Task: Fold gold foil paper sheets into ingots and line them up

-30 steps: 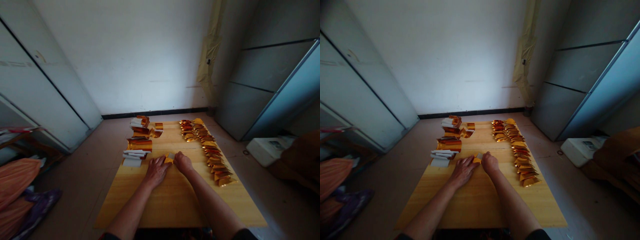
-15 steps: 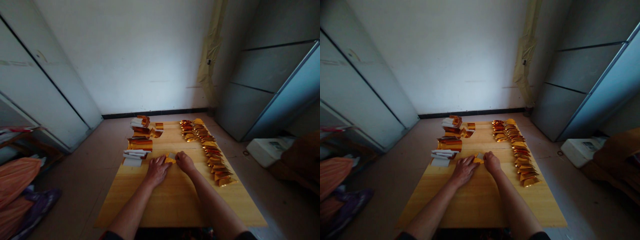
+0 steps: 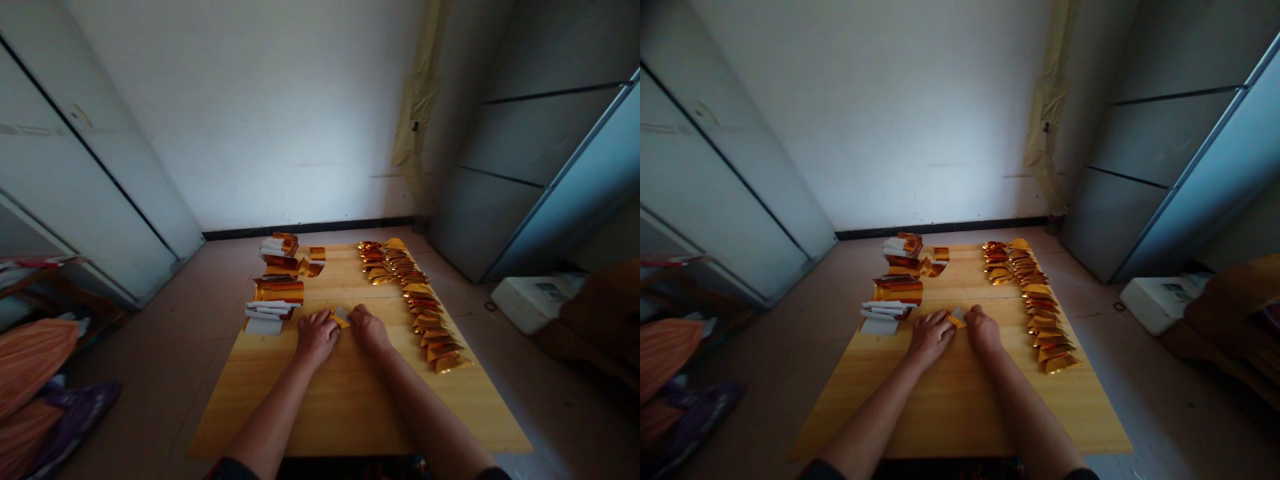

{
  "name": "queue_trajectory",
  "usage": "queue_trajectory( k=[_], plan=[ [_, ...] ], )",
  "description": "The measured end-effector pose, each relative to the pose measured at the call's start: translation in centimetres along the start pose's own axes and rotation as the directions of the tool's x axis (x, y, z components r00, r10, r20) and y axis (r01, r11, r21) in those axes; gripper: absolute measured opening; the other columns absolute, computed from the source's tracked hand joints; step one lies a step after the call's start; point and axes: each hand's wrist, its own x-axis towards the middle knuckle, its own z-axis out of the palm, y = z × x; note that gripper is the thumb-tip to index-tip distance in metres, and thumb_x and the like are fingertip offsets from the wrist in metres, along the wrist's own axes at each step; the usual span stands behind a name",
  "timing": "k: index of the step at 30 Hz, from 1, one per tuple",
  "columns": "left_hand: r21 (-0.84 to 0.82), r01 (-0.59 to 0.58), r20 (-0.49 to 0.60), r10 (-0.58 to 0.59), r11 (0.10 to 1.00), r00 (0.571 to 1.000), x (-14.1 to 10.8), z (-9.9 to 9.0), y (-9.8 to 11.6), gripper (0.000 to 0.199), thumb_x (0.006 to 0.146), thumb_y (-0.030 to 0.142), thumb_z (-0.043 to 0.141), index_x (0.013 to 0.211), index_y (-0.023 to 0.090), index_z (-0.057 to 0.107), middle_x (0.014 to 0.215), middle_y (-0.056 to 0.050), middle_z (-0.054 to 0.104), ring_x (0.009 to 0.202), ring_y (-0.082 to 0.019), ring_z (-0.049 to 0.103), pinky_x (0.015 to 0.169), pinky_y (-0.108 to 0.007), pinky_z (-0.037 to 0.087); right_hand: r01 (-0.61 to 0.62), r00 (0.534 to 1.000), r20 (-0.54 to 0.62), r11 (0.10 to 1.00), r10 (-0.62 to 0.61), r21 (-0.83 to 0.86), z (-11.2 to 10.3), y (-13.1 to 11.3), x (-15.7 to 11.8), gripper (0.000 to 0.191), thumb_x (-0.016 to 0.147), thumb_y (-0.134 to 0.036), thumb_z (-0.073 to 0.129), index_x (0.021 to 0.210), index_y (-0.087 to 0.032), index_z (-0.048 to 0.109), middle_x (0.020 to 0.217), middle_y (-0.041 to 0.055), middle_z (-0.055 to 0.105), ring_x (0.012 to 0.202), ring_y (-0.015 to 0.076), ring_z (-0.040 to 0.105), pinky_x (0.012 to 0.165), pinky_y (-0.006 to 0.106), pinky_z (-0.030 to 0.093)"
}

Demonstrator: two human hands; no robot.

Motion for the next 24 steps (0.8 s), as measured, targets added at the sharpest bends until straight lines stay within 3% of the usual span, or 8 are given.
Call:
queue_trajectory(
  k=[6, 14, 19, 24],
  plan=[
    [-0.135, 0.11, -0.002, -0.112, 0.985, 0.994, 1.4, 0.6, -0.1, 0.01, 0.081, 0.02, 0.057, 0.085, 0.026, 0.064, 0.125, 0.001, 0.061, 0.118, -0.022, 0.05, 0.101, -0.049, 0.028, 0.147, 0.987, -0.052, 0.986, -0.151, -0.085, 0.0, -0.2, -1.6, 0.025, 0.091, -0.025, 0.044, 0.089, -0.024, 0.069, 0.11, 0.006, 0.061, 0.099, 0.0178, 0.051, 0.074, 0.025, 0.039],
    [-0.22, -0.082, -0.082, 0.066, 0.972, 0.994, 1.7, 0.5, -1.2, 0.018, 0.077, 0.011, 0.058, 0.086, 0.023, 0.067, 0.114, -0.003, 0.064, 0.11, -0.02, 0.052, 0.095, -0.039, 0.035, 0.319, 0.945, -0.093, 0.946, -0.312, 0.064, 0.2, 0.8, -2.2, 0.015, 0.086, -0.026, 0.056, 0.087, -0.026, 0.071, 0.103, 0.0025, 0.066, 0.099, 0.0189, 0.048, 0.085, 0.031, 0.032],
    [-0.127, -0.107, -0.094, 0.096, 0.986, 0.991, 1.5, 0.4, -1.0, 0.011, 0.078, 0.014, 0.06, 0.079, 0.023, 0.067, 0.088, -0.002, 0.064, 0.091, -0.019, 0.053, 0.079, -0.032, 0.038, 0.35, 0.933, -0.139, 0.927, -0.332, 0.135, 0.9, 1.3, -1.8, 0.012, 0.084, -0.025, 0.061, 0.086, -0.026, 0.072, 0.099, 0.0021, 0.066, 0.094, 0.0173, 0.05, 0.084, 0.03, 0.031],
    [-0.089, -0.131, -0.08, 0.124, 0.987, 0.989, 1.2, 0.3, -0.8, 0.012, 0.08, 0.013, 0.058, 0.077, 0.022, 0.065, 0.085, -0.002, 0.064, 0.088, -0.017, 0.054, 0.075, -0.03, 0.035, 0.354, 0.931, -0.139, 0.926, -0.337, 0.131, 0.9, 1.4, -1.3, 0.009, 0.083, -0.022, 0.062, 0.081, -0.023, 0.071, 0.094, 0.0022, 0.065, 0.091, 0.016, 0.05, 0.08, 0.028, 0.031]
  ],
)
